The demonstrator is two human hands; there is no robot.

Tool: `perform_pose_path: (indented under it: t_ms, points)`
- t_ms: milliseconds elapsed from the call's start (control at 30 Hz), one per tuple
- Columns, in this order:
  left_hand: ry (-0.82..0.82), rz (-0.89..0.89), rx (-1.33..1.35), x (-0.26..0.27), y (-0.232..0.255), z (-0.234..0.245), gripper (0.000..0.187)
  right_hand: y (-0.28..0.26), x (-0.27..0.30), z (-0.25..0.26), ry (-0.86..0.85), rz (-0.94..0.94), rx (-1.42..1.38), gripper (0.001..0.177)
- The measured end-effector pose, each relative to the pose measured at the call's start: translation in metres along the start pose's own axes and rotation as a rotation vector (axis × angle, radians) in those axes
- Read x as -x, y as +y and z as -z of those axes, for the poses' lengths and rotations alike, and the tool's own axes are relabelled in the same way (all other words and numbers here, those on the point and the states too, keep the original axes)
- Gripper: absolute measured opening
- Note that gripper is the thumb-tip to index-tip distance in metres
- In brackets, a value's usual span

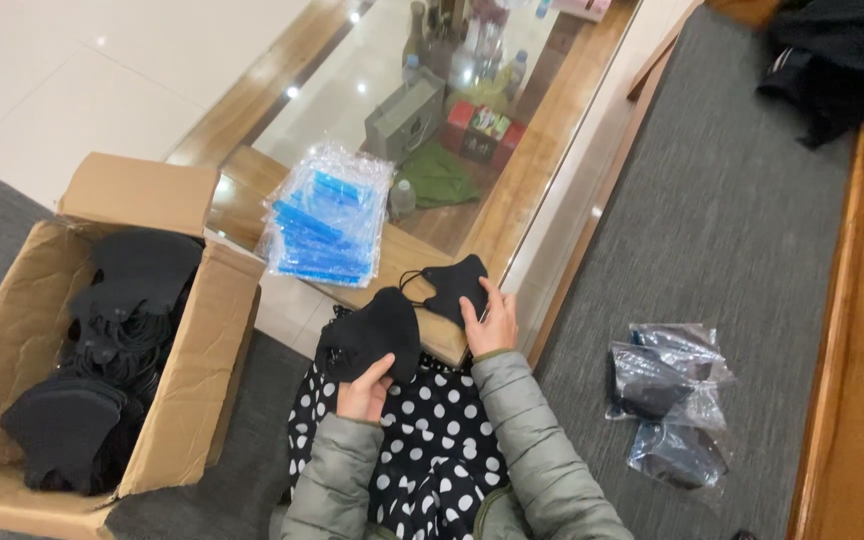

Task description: Packing black fabric masks into individual plastic bags

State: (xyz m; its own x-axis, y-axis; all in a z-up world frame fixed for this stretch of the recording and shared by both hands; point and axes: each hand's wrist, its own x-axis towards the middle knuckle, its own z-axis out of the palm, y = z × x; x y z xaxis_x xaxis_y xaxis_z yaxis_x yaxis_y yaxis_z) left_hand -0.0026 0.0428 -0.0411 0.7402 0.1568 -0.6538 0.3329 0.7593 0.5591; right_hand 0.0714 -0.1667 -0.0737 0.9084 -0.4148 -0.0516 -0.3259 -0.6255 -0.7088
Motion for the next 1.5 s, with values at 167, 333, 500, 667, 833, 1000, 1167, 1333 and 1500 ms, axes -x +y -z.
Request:
perform_pose_path:
  t_ms: [167, 333, 500, 667, 833, 1000, 1167, 1333, 1500]
  points:
    - [-0.066, 0.01, 0.026, -0.075, -0.066, 0.072, 0.077, -0.002, 0.0, 0.003, -0.022, 0.013, -0.006, 0.048]
    - [-0.09, 0.021, 0.007, -0.057, -0.057, 0.062, 0.082, -0.005, 0.0, 0.004, -0.032, 0.017, 0.009, 0.048]
    - [-0.121, 0.083, -0.01, -0.023, -0.032, 0.03, 0.064, -0.004, -0.004, 0.008, -0.099, 0.048, 0.046, 0.063]
    - [-0.177, 0.042, 0.029, -0.039, -0.048, 0.04, 0.058, -0.029, 0.02, 0.023, -0.069, 0.072, 0.001, 0.056]
    - [-0.153, 0.078, -0.061, -0.022, -0.032, 0.024, 0.059, -0.049, 0.056, 0.021, -0.115, 0.15, -0.218, 0.036]
    - [-0.165, 0.042, 0.006, -0.046, -0.05, 0.038, 0.054, -0.06, 0.063, 0.014, -0.059, 0.354, -0.218, 0.037]
    - [-0.027, 0.193, -0.118, -0.026, -0.022, 0.02, 0.063, -0.073, 0.06, 0.01, -0.136, 0.419, -0.144, 0.047]
    - [-0.031, 0.248, -0.148, -0.033, -0.028, 0.026, 0.064, -0.074, 0.06, 0.007, -0.167, 0.57, -0.108, 0.049]
    - [-0.061, 0.282, -0.165, -0.015, -0.007, 0.013, 0.07, -0.074, 0.064, 0.007, -0.115, 0.617, -0.041, 0.045]
